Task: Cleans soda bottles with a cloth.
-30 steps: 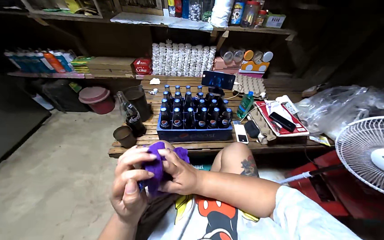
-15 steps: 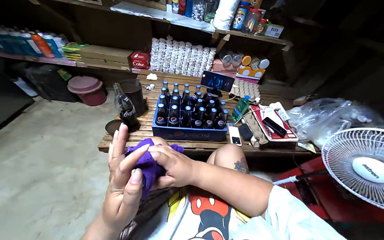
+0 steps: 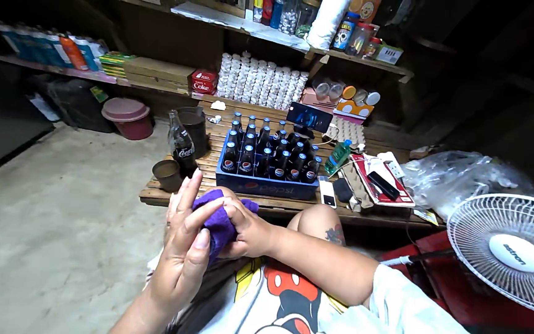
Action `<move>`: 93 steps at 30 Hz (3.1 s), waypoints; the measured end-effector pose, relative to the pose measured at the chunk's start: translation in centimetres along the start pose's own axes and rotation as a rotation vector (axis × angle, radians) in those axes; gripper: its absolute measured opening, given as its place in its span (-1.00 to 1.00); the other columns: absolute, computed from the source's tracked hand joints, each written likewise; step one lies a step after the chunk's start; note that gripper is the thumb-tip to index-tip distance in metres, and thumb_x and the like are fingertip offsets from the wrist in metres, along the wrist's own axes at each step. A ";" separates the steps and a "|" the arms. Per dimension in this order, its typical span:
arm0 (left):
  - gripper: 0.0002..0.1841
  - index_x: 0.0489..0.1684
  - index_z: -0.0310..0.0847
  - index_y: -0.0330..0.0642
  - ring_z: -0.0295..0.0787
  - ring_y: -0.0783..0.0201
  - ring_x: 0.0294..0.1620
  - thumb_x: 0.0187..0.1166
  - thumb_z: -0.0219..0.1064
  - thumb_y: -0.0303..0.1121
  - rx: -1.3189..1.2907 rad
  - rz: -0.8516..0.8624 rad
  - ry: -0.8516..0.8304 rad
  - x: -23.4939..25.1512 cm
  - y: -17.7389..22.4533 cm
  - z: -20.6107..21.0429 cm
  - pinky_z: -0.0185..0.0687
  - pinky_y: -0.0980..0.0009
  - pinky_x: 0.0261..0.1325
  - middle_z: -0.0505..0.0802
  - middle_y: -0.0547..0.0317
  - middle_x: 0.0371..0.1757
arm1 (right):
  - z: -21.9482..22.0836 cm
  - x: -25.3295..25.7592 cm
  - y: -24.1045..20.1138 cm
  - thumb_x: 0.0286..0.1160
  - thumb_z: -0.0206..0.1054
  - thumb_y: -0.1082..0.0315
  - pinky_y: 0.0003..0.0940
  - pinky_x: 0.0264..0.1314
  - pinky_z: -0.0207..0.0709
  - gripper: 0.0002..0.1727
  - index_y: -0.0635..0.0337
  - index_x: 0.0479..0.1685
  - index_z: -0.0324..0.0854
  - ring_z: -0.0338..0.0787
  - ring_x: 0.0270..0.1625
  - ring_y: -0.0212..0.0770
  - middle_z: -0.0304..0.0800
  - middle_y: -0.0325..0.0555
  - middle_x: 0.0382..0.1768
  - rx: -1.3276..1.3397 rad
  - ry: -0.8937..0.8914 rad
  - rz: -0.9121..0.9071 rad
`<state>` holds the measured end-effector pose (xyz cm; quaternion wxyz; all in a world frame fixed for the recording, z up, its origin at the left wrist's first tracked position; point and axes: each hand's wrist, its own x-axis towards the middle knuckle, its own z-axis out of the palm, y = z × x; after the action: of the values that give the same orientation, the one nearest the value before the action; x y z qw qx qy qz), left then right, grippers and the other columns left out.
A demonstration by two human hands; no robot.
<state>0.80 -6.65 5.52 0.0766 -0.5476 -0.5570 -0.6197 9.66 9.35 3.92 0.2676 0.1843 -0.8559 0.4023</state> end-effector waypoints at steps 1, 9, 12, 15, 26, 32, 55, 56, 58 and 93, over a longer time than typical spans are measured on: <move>-0.50 0.60 0.46 0.45 -0.10 0.00 0.93 0.85 -0.24 0.16 -0.004 0.001 0.002 0.0 0.0 0.0 -0.40 -0.25 0.88 0.24 0.23 0.88 | 0.0 0.0 0.1 0.25 0.58 0.12 0.05 0.61 0.39 -0.24 0.52 0.36 0.49 0.57 0.50 0.29 0.58 0.49 0.35 0.000 0.002 -0.003; -0.49 0.59 0.48 0.43 -0.01 0.01 0.91 0.86 -0.26 0.14 -0.024 0.001 0.012 -0.2 0.0 0.2 -0.31 -0.22 0.88 0.31 0.23 0.85 | 0.2 -0.3 0.4 0.30 0.56 0.07 0.03 0.62 0.37 -0.21 0.49 0.40 0.45 0.55 0.51 0.24 0.56 0.48 0.36 0.002 0.007 -0.020; -0.49 0.59 0.49 0.39 0.02 -0.01 0.90 0.87 -0.26 0.13 -0.018 0.004 0.014 -0.2 0.0 0.2 -0.25 -0.20 0.89 0.34 0.19 0.84 | 0.2 -0.3 0.3 0.29 0.56 0.08 0.02 0.63 0.36 -0.20 0.50 0.41 0.44 0.55 0.51 0.24 0.55 0.50 0.37 -0.004 -0.004 -0.007; -0.48 0.60 0.48 0.37 0.04 -0.02 0.89 0.87 -0.27 0.12 -0.015 0.008 0.015 -0.2 -0.1 0.1 -0.22 -0.20 0.89 0.35 0.17 0.83 | 0.2 -0.3 0.4 0.31 0.54 0.08 0.02 0.65 0.34 -0.20 0.51 0.43 0.43 0.53 0.53 0.26 0.54 0.51 0.38 -0.008 -0.006 -0.010; -0.48 0.58 0.50 0.33 0.12 -0.01 0.86 0.87 -0.27 0.11 -0.030 0.012 0.010 -0.3 0.0 0.1 -0.14 -0.19 0.87 0.39 0.14 0.80 | 0.3 -0.2 0.4 0.31 0.53 0.05 -0.01 0.66 0.31 -0.21 0.50 0.40 0.46 0.54 0.51 0.22 0.57 0.48 0.35 -0.022 0.020 -0.034; -0.48 0.56 0.51 0.33 0.12 -0.01 0.86 0.87 -0.26 0.11 -0.041 0.014 0.006 -0.3 -0.1 0.1 -0.14 -0.20 0.87 0.41 0.16 0.79 | 0.4 -0.3 0.4 0.29 0.56 0.08 -0.04 0.66 0.31 -0.21 0.50 0.41 0.44 0.55 0.51 0.21 0.58 0.47 0.35 -0.028 0.029 -0.035; -0.46 0.52 0.53 0.28 0.22 -0.02 0.82 0.87 -0.31 0.11 -0.044 0.034 0.015 -0.5 -0.4 0.1 -0.01 -0.16 0.84 0.50 0.15 0.73 | 0.8 -0.7 1.0 0.27 0.57 0.09 -0.07 0.62 0.37 -0.22 0.48 0.39 0.45 0.57 0.48 0.18 0.58 0.46 0.32 -0.043 0.056 -0.045; -0.46 0.52 0.53 0.28 0.22 -0.01 0.82 0.87 -0.31 0.11 -0.045 0.033 0.013 -0.5 -0.4 0.1 -0.01 -0.15 0.85 0.50 0.15 0.74 | 0.7 -0.7 1.0 0.27 0.57 0.09 -0.07 0.62 0.37 -0.22 0.48 0.39 0.45 0.57 0.48 0.18 0.58 0.46 0.32 -0.039 0.055 -0.045; -0.47 0.52 0.53 0.27 0.22 -0.01 0.82 0.87 -0.30 0.10 -0.048 0.033 0.012 -0.5 -0.4 0.1 0.01 -0.14 0.84 0.50 0.16 0.73 | 0.7 -0.7 1.0 0.28 0.57 0.08 -0.07 0.62 0.36 -0.21 0.49 0.40 0.44 0.57 0.49 0.17 0.58 0.46 0.33 -0.038 0.049 -0.047; -0.70 0.40 0.58 0.32 0.86 0.45 -0.05 0.85 0.05 -0.23 -0.306 0.165 0.314 -0.1 0.5 0.6 0.74 0.44 0.24 0.89 0.53 -0.13 | 1.1 -0.5 1.8 0.15 0.64 0.18 0.01 0.60 0.42 -0.22 0.53 0.33 0.48 0.58 0.47 0.28 0.57 0.51 0.33 -0.069 0.025 0.031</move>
<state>1.56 -6.38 5.59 0.1287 -0.4931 -0.3912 -0.7663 8.74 9.63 1.90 0.2780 0.1569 -0.8687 0.3788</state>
